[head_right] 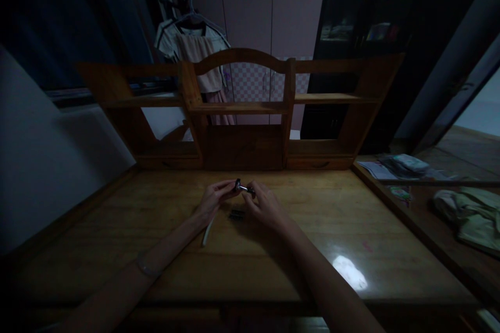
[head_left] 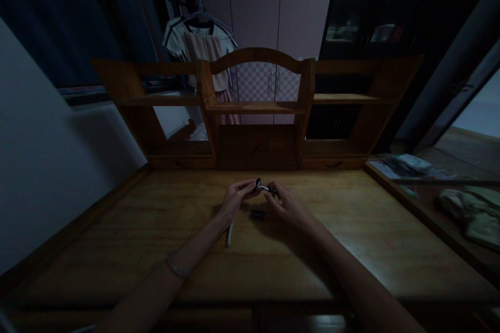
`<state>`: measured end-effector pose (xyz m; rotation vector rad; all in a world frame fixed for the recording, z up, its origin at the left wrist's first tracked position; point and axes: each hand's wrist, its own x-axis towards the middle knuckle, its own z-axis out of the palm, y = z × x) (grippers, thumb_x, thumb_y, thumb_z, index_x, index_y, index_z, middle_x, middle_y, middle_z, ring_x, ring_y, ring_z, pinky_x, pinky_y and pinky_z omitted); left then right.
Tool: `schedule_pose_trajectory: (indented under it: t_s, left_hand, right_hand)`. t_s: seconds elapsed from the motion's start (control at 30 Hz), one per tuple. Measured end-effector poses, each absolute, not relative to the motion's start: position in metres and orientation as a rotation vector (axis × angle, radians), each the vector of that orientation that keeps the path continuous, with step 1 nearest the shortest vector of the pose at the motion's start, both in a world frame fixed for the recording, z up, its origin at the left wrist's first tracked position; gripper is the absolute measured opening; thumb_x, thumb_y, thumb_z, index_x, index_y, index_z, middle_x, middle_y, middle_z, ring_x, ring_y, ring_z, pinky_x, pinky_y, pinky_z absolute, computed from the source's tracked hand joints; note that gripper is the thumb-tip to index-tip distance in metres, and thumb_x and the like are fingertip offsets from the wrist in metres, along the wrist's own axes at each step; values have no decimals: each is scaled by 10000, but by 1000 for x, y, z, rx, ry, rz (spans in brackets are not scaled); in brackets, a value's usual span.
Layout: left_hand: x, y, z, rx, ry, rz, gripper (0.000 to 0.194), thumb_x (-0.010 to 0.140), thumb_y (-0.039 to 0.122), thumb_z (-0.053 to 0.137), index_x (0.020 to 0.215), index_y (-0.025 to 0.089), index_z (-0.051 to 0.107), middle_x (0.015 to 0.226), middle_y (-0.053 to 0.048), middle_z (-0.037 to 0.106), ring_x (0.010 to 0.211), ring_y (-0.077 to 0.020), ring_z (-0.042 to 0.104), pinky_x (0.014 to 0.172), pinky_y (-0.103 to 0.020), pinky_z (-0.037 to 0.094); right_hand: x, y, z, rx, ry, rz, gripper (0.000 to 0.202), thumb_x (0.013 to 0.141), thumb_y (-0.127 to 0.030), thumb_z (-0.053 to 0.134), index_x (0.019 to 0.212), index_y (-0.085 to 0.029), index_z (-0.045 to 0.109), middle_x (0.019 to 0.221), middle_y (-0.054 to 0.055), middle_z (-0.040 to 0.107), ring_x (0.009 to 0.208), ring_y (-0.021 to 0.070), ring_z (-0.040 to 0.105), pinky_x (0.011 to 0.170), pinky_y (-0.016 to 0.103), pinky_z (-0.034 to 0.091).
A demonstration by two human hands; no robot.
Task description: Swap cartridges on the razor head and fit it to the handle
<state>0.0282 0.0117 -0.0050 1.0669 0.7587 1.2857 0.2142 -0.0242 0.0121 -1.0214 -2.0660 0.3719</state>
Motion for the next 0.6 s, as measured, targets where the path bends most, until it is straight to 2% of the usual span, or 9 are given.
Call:
schedule_pose_trajectory:
  t_s: [0.6]
  left_hand:
    - [26,16,-10,1030,726,1291,319,767,326,682,990,100,701,1076,-147,675,954,-233,651,941,-411,479]
  right_hand:
    - [216,-14,4,-1015,-2062,323,184,985,-319,383,1041,-221,528,929,51,594,846,181,552,770,286,407]
